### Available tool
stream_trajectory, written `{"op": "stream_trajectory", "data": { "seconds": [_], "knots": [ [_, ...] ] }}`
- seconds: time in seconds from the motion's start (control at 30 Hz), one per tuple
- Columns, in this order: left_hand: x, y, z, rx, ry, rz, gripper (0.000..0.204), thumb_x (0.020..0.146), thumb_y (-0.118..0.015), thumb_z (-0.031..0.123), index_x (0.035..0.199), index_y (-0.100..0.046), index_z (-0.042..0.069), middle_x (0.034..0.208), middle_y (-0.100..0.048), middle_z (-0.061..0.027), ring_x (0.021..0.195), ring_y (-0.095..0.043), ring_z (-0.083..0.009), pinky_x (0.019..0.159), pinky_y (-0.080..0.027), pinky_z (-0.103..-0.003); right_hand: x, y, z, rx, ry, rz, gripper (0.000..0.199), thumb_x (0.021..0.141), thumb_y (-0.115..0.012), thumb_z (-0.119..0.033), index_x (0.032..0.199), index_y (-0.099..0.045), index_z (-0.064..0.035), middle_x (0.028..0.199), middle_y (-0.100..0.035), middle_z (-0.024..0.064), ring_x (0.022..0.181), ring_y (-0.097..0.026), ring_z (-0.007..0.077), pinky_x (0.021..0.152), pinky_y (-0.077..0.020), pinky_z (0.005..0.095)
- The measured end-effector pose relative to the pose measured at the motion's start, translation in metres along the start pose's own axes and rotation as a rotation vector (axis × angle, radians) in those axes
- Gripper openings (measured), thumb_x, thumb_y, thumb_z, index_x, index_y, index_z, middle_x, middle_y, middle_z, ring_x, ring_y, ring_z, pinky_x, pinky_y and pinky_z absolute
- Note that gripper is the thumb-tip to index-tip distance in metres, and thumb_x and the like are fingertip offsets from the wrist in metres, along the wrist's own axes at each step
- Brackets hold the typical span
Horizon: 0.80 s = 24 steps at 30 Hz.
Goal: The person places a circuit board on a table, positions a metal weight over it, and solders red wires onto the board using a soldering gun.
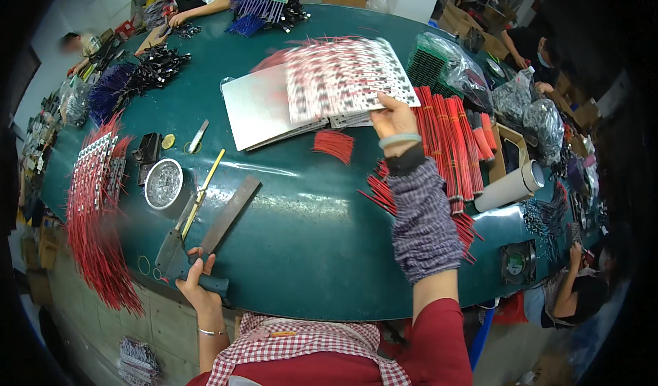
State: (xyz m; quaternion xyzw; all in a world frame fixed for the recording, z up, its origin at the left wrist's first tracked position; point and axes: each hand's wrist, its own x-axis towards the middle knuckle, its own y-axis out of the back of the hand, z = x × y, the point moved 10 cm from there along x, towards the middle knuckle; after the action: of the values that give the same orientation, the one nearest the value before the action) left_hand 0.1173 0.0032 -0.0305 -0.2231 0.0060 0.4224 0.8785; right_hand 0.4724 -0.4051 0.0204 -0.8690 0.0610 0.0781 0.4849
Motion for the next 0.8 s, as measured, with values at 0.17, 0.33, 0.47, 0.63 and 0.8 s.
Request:
{"op": "stream_trajectory", "data": {
  "seconds": [0.17, 0.33, 0.47, 0.63, 0.8],
  "knots": [
    [-0.002, -0.004, 0.004, 0.025, -0.001, 0.024, 0.049, 0.079, -0.061, -0.002, 0.126, -0.047, -0.002, 0.108, -0.058, -0.0143, 0.101, -0.059, -0.0234, 0.079, -0.059, -0.038, 0.06, 0.036, 0.015, 0.387, 0.47, 0.22, 0.036, 0.092, -0.044, 0.009, 0.128, -0.046, 0.0019, 0.12, -0.057, 0.0193, 0.106, -0.06, 0.0326, 0.088, -0.0555, 0.0514],
    [0.002, -0.008, 0.007, 0.017, -0.008, 0.022, 0.047, 0.079, -0.06, -0.002, 0.125, -0.048, -0.002, 0.107, -0.059, -0.0143, 0.101, -0.059, -0.0232, 0.078, -0.059, -0.038, 0.11, 0.06, 0.081, 0.382, 0.125, 0.298, 0.013, 0.096, -0.05, -0.005, 0.105, -0.055, 0.0024, 0.091, -0.063, 0.0137, 0.077, -0.063, 0.0254, 0.07, -0.056, 0.0308],
    [0.008, 0.008, 0.008, 0.018, 0.0, 0.061, 0.047, 0.079, -0.061, -0.002, 0.125, -0.048, -0.002, 0.107, -0.06, -0.0139, 0.101, -0.059, -0.023, 0.078, -0.059, -0.038, 0.033, -0.026, 0.155, -0.5, 0.081, -0.026, 0.028, 0.087, -0.066, -0.009, 0.111, -0.06, 0.0041, 0.109, -0.066, 0.0138, 0.105, -0.062, 0.0295, 0.094, -0.049, 0.0395],
    [0.008, -0.001, 0.0, -0.004, 0.023, 0.047, 0.049, 0.078, -0.061, -0.004, 0.125, -0.048, -0.001, 0.107, -0.06, -0.0135, 0.1, -0.059, -0.0227, 0.076, -0.059, -0.038, -0.028, -0.094, 0.186, -1.88, 0.902, -0.655, 0.053, 0.07, -0.079, -0.021, 0.119, -0.061, -0.0088, 0.131, -0.056, 0.0133, 0.124, -0.05, 0.0316, 0.103, -0.0403, 0.0412],
    [0.005, 0.006, 0.009, 0.004, -0.003, 0.063, 0.049, 0.076, -0.064, -0.003, 0.124, -0.05, -0.001, 0.105, -0.061, -0.014, 0.097, -0.06, -0.0226, 0.075, -0.059, -0.04, -0.031, -0.104, 0.199, -2.029, 0.876, -0.96, 0.05, 0.07, -0.078, -0.03, 0.113, -0.062, -0.0095, 0.104, -0.058, 0.0075, 0.098, -0.057, 0.0259, 0.083, -0.048, 0.0388]
  ]
}}
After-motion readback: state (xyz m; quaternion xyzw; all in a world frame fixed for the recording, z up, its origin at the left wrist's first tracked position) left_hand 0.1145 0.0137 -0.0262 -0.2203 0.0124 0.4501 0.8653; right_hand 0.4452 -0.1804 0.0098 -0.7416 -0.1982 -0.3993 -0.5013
